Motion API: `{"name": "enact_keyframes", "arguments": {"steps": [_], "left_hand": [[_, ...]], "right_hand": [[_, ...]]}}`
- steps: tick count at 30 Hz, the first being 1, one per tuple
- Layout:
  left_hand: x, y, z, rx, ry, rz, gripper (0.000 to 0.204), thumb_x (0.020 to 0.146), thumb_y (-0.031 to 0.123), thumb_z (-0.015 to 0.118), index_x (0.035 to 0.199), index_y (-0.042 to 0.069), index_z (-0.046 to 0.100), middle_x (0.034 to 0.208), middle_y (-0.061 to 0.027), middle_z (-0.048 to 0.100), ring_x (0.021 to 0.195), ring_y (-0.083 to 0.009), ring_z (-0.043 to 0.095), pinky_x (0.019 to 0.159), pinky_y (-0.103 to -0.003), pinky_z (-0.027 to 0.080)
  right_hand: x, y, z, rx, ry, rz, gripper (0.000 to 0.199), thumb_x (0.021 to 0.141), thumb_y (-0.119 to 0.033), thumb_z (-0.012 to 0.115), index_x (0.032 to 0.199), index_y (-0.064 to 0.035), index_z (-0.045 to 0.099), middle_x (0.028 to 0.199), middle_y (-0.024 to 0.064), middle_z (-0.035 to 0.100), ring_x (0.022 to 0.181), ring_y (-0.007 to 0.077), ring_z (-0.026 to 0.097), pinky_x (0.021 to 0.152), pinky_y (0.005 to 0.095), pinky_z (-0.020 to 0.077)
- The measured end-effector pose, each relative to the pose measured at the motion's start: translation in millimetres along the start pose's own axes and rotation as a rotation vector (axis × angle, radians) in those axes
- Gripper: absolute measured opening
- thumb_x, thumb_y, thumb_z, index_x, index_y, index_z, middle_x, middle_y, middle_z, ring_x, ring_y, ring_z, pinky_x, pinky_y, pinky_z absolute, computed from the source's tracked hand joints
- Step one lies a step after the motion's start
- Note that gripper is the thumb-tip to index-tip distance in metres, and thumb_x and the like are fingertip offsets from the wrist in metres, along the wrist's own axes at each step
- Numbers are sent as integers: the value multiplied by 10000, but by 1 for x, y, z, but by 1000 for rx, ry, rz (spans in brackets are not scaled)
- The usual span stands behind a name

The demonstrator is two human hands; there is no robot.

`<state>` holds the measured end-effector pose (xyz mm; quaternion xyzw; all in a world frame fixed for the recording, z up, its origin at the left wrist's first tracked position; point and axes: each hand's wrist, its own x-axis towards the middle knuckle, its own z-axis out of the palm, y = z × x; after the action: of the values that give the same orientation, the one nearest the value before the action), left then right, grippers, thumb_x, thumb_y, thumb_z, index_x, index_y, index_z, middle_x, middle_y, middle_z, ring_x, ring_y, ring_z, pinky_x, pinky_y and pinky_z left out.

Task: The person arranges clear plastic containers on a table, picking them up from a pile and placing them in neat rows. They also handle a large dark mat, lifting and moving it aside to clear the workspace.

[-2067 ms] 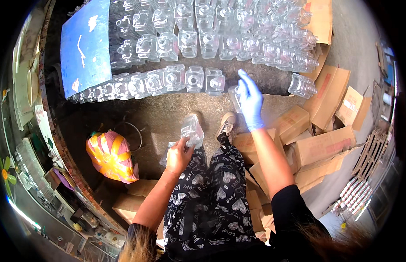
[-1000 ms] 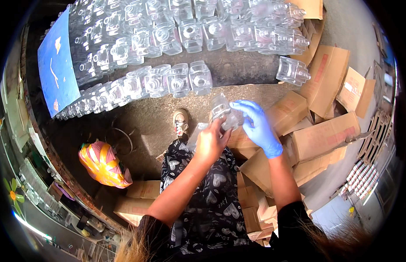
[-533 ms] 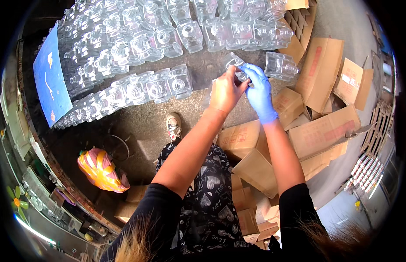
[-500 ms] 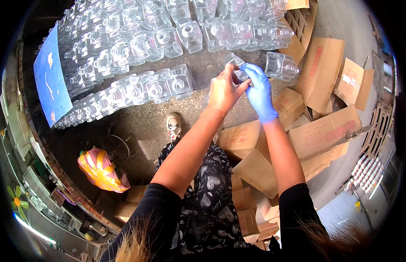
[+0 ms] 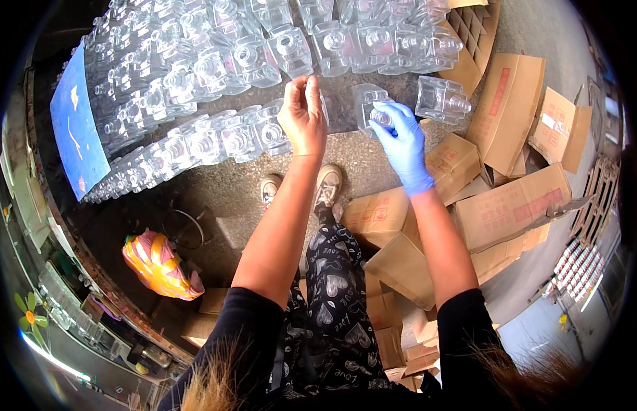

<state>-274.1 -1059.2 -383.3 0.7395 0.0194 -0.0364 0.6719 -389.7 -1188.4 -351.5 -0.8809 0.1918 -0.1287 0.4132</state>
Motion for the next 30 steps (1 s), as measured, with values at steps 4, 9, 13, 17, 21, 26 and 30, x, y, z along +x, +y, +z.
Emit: {"name": "enact_keyframes", "arguments": {"steps": [4,9,13,17,21,26,30], "left_hand": [[0,0,-1,142,-31,63,128,912,170,637,883,45,630,687,53,532,634,-30,438,591,-188,405],[-3,0,-7,205,-65,81,135,902,172,649,887,39,637,702,22,569,652,-43,453,610,-199,418],[-5,5,-2,233,-98,69,111,891,141,641,897,31,626,726,-80,621,614,-128,547,609,-260,465],[-6,27,-13,268,-131,95,217,910,136,606,1095,26,585,963,-140,643,865,-200,618,781,-315,491],[-66,98,-81,437,-162,299,359,843,83,639,1176,15,524,1175,-214,549,1081,-389,532,937,-445,423],[-181,139,-261,474,-549,-149,368,844,172,641,1177,56,536,1094,-219,585,1035,-400,558,892,-433,465],[-281,129,-488,812,-307,-778,355,817,291,631,1103,81,640,1057,-195,640,1005,-355,605,886,-421,470]], "right_hand": [[0,-14,8,14,30,-15,322,784,-31,701,1087,-79,605,1085,102,598,895,222,630,726,307,528],[3,-29,25,47,11,-23,301,777,-14,687,1061,-41,592,1044,122,599,866,252,628,716,325,520],[4,-18,43,2,25,-74,334,750,-9,692,1060,-32,569,1038,144,596,901,319,613,769,380,503],[3,-29,33,37,-6,35,506,717,-5,711,1190,-39,537,1159,161,560,1089,332,547,913,381,462],[-51,-49,-6,-88,-117,273,630,777,-67,707,1341,-22,432,1260,195,520,1163,350,490,980,391,405],[-235,-4,-74,-257,-559,301,294,845,-207,620,1062,-9,631,977,217,629,909,344,596,857,404,479],[-258,-42,-95,-506,-1291,531,204,769,-214,577,774,-26,654,736,193,641,656,286,651,634,407,513]]}}
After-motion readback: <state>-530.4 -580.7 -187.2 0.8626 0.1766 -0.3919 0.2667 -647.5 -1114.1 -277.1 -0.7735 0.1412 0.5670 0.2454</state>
